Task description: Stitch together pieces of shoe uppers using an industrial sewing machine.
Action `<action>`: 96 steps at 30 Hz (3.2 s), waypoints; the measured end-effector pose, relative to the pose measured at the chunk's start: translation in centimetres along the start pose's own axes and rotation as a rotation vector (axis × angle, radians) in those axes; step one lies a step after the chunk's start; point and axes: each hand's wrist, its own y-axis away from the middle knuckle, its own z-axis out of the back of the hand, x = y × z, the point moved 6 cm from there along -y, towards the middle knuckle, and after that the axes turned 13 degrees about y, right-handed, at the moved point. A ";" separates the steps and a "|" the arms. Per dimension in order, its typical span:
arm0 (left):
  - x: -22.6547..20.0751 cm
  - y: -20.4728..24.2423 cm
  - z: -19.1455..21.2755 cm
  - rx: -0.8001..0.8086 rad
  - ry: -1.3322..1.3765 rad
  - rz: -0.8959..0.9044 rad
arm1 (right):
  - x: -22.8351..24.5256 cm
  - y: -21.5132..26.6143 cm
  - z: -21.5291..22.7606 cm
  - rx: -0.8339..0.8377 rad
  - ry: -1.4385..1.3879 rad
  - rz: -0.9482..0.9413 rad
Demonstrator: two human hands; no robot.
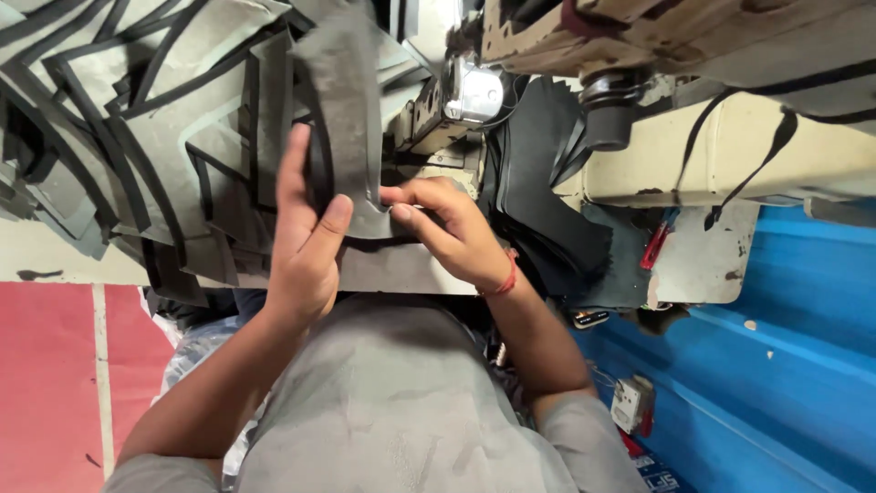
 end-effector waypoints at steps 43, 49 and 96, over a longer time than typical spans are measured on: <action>4.6 -2.9 -3.7 0.347 -0.131 0.245 | -1.3 5.3 4.6 -0.036 -0.439 -0.302; 6.0 -2.7 -1.4 0.249 -0.066 0.262 | 0.9 1.1 8.7 0.048 -0.266 -0.253; 5.1 -11.6 -2.5 0.065 0.065 0.068 | 3.3 2.8 0.0 -0.101 -0.071 0.009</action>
